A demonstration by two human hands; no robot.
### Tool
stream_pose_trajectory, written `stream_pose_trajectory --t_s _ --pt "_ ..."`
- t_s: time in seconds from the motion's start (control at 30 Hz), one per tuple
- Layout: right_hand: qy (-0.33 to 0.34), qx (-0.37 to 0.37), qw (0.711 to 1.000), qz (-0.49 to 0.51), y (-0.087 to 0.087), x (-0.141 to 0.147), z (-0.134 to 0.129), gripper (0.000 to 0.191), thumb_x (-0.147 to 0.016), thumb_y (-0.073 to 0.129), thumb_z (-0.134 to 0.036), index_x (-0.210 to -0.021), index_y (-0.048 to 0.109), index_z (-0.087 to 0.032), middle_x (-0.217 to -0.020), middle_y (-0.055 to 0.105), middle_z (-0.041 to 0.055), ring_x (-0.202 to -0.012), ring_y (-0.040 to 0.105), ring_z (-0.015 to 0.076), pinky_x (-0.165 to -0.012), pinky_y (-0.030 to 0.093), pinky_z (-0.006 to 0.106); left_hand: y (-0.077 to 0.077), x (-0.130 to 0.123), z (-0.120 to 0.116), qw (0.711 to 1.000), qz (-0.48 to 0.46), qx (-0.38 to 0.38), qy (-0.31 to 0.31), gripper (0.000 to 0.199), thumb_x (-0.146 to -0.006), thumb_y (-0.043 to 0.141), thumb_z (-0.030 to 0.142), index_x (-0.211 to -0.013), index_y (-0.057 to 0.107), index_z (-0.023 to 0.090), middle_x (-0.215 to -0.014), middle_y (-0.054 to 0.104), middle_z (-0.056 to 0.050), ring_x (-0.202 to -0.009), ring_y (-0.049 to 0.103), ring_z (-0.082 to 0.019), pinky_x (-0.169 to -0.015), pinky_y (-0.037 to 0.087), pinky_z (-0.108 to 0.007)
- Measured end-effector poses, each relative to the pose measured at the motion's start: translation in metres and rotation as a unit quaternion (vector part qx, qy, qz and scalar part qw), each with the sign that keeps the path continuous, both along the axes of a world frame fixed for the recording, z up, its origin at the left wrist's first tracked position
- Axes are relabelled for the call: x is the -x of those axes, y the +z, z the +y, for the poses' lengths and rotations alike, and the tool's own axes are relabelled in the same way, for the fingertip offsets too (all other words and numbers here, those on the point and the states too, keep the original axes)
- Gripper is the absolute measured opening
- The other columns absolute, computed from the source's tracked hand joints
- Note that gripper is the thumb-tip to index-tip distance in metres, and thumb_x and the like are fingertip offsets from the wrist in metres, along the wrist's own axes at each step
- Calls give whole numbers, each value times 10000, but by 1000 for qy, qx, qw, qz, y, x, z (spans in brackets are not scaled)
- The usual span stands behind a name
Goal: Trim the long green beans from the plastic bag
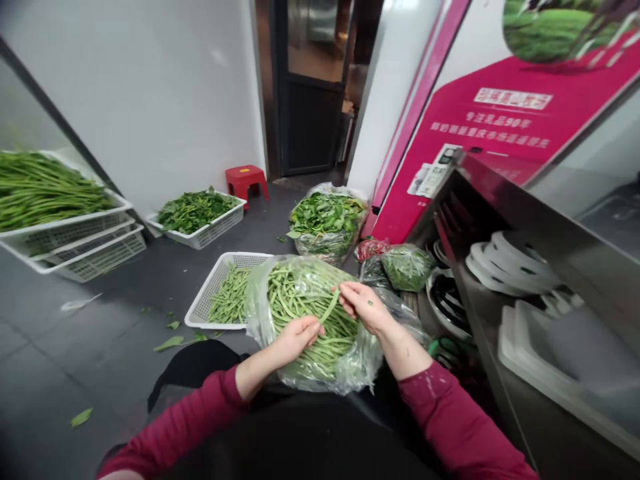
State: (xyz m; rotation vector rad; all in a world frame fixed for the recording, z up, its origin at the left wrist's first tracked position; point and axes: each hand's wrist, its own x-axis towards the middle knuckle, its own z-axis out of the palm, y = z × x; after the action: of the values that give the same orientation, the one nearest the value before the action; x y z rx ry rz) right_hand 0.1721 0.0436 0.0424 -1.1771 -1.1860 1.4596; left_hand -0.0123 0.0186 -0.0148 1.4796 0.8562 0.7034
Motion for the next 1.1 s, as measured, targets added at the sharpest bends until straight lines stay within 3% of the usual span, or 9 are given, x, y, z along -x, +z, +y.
stream_pose_trajectory --t_s 0.23,0.37,0.47,0.57,0.67,0.77,0.87,0.97,1.1 --pt "-18 -103 988 -113 -3 -34 -27 234 -698 579 -387 -678 622 -158 -522 524 -1 -416 413 86 -400 298 207 40 0 -9 957 208 -189 -66 314 -813 381 362 -802 615 153 -642 560 6 -568 458 -95 -543 349 -192" --pt "-27 -263 874 -409 -11 -45 -40 184 -727 547 -311 -606 614 -191 -653 608 56 -673 543 170 -607 376 248 64 14 0 866 348 -353 -69 262 -812 416 323 -939 607 197 -812 623 -33 -708 546 -128 -642 394 -215" --pt "26 -257 808 -530 -25 -40 -45 180 -755 492 -256 -647 618 -188 -740 633 82 -794 556 200 -696 378 275 81 22 4 779 427 -453 -79 267 -828 397 331 -972 599 230 -804 616 -37 -729 559 -135 -609 388 -213" --pt "98 -138 886 -432 -39 -32 -41 191 -776 458 -239 -858 623 -188 -851 645 73 -783 574 177 -687 408 275 91 30 7 735 447 -502 -88 270 -835 388 359 -983 597 271 -749 598 -13 -710 555 -126 -562 358 -206" --pt "127 19 977 -172 -44 -21 -38 345 -803 447 -317 -1125 480 -197 -1001 609 78 -767 586 145 -643 444 265 90 32 10 720 431 -533 -110 250 -823 418 372 -975 602 298 -730 583 -1 -705 543 -119 -582 340 -218" --pt "207 156 966 27 -41 -7 -43 428 -805 388 -486 -1052 492 -152 -868 619 95 -607 579 130 -489 438 244 82 27 13 714 412 -552 -126 240 -809 445 384 -966 609 306 -727 576 -7 -731 531 -128 -630 328 -240" --pt "261 209 935 121 -40 3 -53 372 -789 428 -489 -843 530 -135 -492 464 -38 -324 348 44 -314 264 161 72 24 18 712 405 -560 -123 264 -806 442 404 -990 597 294 -754 582 -17 -767 523 -144 -659 319 -261" --pt "191 200 949 150 -45 3 -61 303 -766 494 -456 -693 466 -163 -419 237 -110 -303 151 14 -293 131 134 67 31 25 720 424 -540 -100 318 -809 418 432 -987 587 229 -787 594 -36 -780 529 -155 -682 328 -272" --pt "52 178 978 98 -56 1 -62 358 -734 503 -500 -622 386 -181 -420 236 -108 -310 151 15 -291 103 139 66 43 26 730 462 -490 -118 352 -848 341 408 -786 586 162 -742 596 -40 -706 538 -134 -621 352 -238"
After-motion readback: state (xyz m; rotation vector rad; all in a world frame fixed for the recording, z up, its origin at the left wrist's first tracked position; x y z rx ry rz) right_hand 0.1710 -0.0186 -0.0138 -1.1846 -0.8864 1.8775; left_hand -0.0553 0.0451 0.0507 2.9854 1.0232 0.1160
